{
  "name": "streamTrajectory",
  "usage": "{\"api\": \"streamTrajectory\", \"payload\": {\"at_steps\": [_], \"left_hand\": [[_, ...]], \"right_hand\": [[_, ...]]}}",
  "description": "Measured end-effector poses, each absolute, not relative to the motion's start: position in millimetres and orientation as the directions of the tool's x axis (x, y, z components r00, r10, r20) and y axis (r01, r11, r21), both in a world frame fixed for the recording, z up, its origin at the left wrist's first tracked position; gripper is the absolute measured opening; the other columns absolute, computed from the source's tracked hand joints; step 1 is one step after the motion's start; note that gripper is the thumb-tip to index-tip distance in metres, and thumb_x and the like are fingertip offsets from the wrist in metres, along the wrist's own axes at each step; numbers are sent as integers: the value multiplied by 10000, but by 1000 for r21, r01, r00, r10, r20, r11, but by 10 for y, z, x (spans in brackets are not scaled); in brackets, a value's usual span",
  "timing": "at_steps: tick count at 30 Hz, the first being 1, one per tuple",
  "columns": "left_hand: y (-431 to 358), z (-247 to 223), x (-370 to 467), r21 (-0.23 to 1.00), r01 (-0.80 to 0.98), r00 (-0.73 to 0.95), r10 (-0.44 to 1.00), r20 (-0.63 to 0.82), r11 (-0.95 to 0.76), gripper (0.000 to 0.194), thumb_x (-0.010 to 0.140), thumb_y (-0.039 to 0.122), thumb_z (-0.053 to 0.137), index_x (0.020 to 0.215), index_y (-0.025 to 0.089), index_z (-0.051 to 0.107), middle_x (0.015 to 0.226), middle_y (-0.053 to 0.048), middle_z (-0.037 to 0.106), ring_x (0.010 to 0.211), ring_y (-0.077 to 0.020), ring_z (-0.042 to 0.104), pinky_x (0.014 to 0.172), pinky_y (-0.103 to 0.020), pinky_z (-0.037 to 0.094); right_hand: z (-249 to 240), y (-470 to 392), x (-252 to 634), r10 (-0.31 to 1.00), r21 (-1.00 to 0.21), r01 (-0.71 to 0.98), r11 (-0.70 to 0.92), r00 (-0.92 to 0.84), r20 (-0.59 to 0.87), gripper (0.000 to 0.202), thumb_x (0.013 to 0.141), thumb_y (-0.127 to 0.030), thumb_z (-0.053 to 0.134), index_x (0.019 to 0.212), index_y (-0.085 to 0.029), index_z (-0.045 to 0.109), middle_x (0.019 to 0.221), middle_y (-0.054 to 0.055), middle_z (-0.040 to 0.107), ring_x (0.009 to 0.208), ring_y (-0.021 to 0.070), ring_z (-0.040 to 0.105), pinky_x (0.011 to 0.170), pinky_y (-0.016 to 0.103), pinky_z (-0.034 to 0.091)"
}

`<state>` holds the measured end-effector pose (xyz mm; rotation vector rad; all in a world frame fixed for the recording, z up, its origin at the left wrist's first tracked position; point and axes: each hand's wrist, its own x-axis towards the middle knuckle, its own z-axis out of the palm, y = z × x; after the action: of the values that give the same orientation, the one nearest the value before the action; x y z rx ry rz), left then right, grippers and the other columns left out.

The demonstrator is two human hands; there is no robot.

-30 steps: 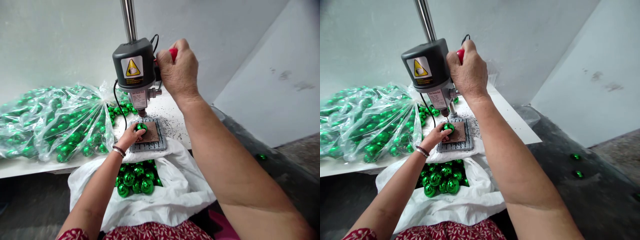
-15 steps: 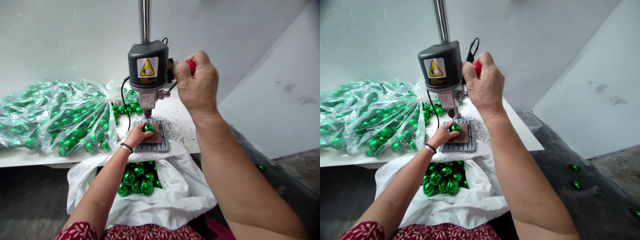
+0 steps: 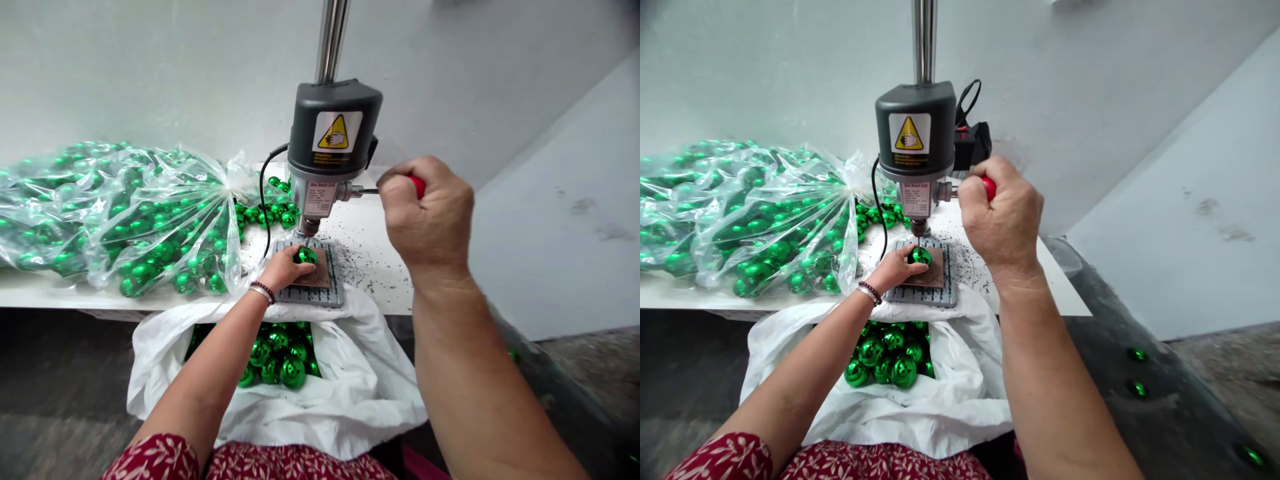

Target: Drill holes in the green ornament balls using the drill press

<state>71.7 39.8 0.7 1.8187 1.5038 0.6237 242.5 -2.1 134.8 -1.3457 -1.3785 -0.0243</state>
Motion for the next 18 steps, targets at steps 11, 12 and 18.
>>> {"api": "streamTrajectory", "payload": {"at_steps": [11,12,18], "left_hand": [[351,88,726,744,665,214,971,-104,-67,564,784,334,741,1307,153,635,1020,-55,731,933,-213,670,875,-302,515],[346,88,728,748,661,206,973,-107,-58,579,782,334,743,1319,150,629,1029,-58,730,940,-215,668,883,-304,513],[341,26,719,795,605,201,973,-112,-34,645,774,351,746,1373,166,596,955,-40,721,918,-216,666,877,-300,514]], "right_hand": [[1092,-58,2330,540,-622,682,384,380,751,498,921,-590,430,644,-178,408,572,-30,372,576,56,327,601,221,302],[1077,-62,2320,539,-628,681,377,390,746,483,924,-575,430,649,-179,413,578,-29,380,582,58,332,605,221,306],[900,-97,2274,530,-671,664,329,458,714,361,906,-497,432,710,-197,471,629,-13,482,606,84,414,638,253,363]]}}
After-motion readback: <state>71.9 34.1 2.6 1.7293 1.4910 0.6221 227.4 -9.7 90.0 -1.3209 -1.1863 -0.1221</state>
